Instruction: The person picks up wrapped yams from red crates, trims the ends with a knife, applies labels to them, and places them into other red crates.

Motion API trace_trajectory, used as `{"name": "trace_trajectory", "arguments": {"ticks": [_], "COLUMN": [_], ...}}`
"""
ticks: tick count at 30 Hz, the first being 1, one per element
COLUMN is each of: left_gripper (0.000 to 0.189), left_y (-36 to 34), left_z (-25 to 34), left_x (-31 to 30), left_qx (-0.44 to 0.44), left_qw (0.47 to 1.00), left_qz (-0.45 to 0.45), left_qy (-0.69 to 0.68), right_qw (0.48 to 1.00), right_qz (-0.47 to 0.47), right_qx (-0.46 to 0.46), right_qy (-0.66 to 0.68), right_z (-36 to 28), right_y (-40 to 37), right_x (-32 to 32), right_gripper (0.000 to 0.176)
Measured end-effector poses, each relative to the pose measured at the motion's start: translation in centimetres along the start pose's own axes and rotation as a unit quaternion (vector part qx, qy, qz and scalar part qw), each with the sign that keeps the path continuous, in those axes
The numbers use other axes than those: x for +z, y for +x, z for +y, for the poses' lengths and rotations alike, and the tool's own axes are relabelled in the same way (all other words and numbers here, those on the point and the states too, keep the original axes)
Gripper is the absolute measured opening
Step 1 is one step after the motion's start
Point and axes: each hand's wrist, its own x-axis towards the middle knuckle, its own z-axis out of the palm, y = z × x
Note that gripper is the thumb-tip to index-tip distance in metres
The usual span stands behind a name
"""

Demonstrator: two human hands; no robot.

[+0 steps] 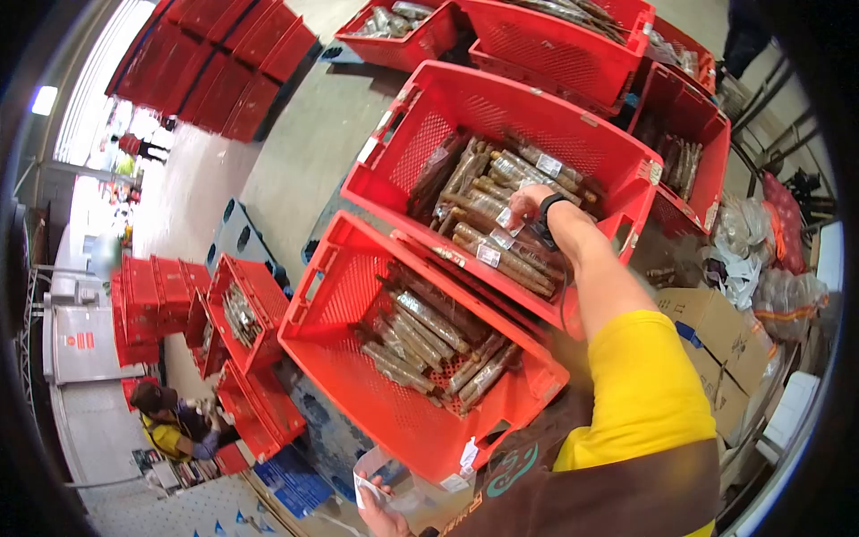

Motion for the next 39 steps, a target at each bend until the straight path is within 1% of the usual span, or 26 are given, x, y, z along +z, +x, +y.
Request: {"name": "trace_trajectory", "arguments": {"ticks": [2, 3, 4, 5, 6, 7, 9, 11, 13, 15, 18, 19, 21, 23, 24, 25, 27, 28, 29, 31, 33, 35, 36, 37, 38, 39], "left_gripper": [0.044, 0.041, 0.042, 0.041, 0.039, 0.036, 0.034, 0.030, 0.027, 0.024, 0.023, 0.022, 0.022, 0.022, 0.022, 0.024, 0.030, 0.030, 0.032, 0.034, 0.034, 0.035, 0.039, 0.055, 0.043, 0.041], "left_y": [-2.1, 0.3, 0.1, 0.2, -0.2, -0.1, 0.8, 1.4, 2.3, 3.5, 4.4, 4.7, 5.6, 6.5, 6.4, 6.3, 5.7, 5.7, 5.8, 5.8, 5.7, 5.6, 6.2, 6.0, 6.3, 6.3], "left_z": [2.2, -2.6, -1.0, -0.6, 1.1, 1.6, 1.1, 1.0, -0.6, -1.0, -0.1, 0.2, -1.2, -4.5, -3.2, -3.0, -1.8, -2.1, -2.5, -2.8, -2.4, -2.5, -4.2, -5.7, -4.4, -3.1], "left_x": [1.0, 4.1, 4.5, 3.2, 2.4, 4.2, 3.7, 3.2, 1.2, -1.0, -3.9, -4.9, -6.3, -7.5, -7.8, -8.6, -9.6, -10.3, -11.1, -11.8, -12.2, -12.5, -13.5, -15.8, -13.6, -12.4], "left_qx": [0.022, -0.006, 0.009, 0.000, 0.003, 0.013, 0.007, 0.013, 0.046, 0.047, 0.028, 0.009, 0.044, 0.062, 0.084, 0.005, -0.119, -0.121, -0.141, -0.162, -0.187, -0.159, -0.133, -0.121, -0.165, -0.181], "left_qw": [0.999, 0.998, 0.999, 0.999, 0.998, 0.996, 0.993, 0.978, 0.961, 0.954, 0.933, 0.916, 0.881, 0.849, 0.808, 0.802, 0.827, 0.826, 0.861, 0.890, 0.921, 0.929, 0.934, 0.922, 0.927, 0.925], "left_qz": [0.018, -0.004, 0.000, -0.007, -0.031, -0.050, -0.118, -0.208, -0.272, -0.296, -0.354, -0.391, -0.444, -0.495, -0.544, -0.567, -0.529, -0.529, -0.474, -0.417, -0.328, -0.325, -0.289, -0.281, -0.214, -0.220], "left_qy": [-0.020, -0.060, -0.052, -0.049, -0.052, -0.079, 0.004, 0.014, 0.024, 0.023, 0.049, 0.090, 0.154, 0.174, 0.208, 0.190, 0.149, 0.152, 0.117, 0.089, 0.094, 0.075, 0.164, 0.238, 0.258, 0.250], "right_qw": [0.997, 0.934, 0.774, 0.911, 0.902, 0.831, 0.818, 0.786, 0.684, 0.665, 0.724, 0.757, 0.837, 0.903, 0.911, 0.908, 0.943, 0.892, 0.795, 0.803, 0.770, 0.935, 0.878, 0.931, 0.857, 0.832], "right_qz": [0.025, 0.094, 0.254, 0.220, 0.284, 0.393, 0.214, -0.031, -0.136, -0.109, -0.080, -0.133, -0.258, -0.300, -0.220, -0.139, 0.150, 0.297, 0.429, 0.371, 0.408, 0.280, 0.357, 0.277, 0.382, 0.382], "right_qx": [-0.026, -0.254, -0.426, -0.136, -0.150, -0.359, -0.534, -0.617, -0.716, -0.734, -0.680, -0.639, -0.465, -0.258, -0.261, -0.262, -0.253, -0.341, -0.409, -0.357, -0.354, -0.160, -0.262, -0.170, -0.274, -0.277], "right_qy": [-0.071, -0.232, -0.394, -0.320, -0.287, -0.159, 0.010, 0.005, -0.012, -0.087, -0.086, -0.030, 0.128, 0.166, 0.233, 0.297, 0.156, 0.014, -0.127, -0.302, -0.339, -0.146, -0.182, -0.167, -0.212, -0.293], "right_z": [0.1, 2.0, 4.5, -3.2, -7.4, -10.8, -18.4, -22.1, -24.9, -24.7, -23.4, -23.0, -21.1, -19.9, -19.7, -19.6, -19.1, -17.8, -16.1, -13.4, -9.5, -13.0, -11.4, -12.4, -11.6, -10.8], "right_y": [-0.8, 2.0, 5.0, -1.3, -3.7, -7.8, -16.7, -23.1, -25.9, -26.8, -28.4, -28.6, -27.7, -24.3, -21.3, -17.8, -10.4, -5.8, -1.7, 2.2, 4.1, -0.3, 0.3, 0.2, 1.4, 2.2], "right_x": [0.9, -1.7, -4.6, -2.2, 0.8, 3.3, 11.0, 19.7, 26.9, 31.5, 35.8, 36.8, 38.5, 37.9, 37.2, 36.3, 34.1, 33.8, 34.2, 36.4, 41.0, 41.2, 41.8, 40.9, 40.9, 41.0], "right_gripper": [0.030, 0.026, 0.022, 0.017, 0.020, 0.022, 0.023, 0.031, 0.035, 0.036, 0.031, 0.026, 0.027, 0.029, 0.028, 0.028, 0.019, 0.016, 0.014, 0.014, 0.022, 0.040, 0.056, 0.064, 0.066, 0.062]}}
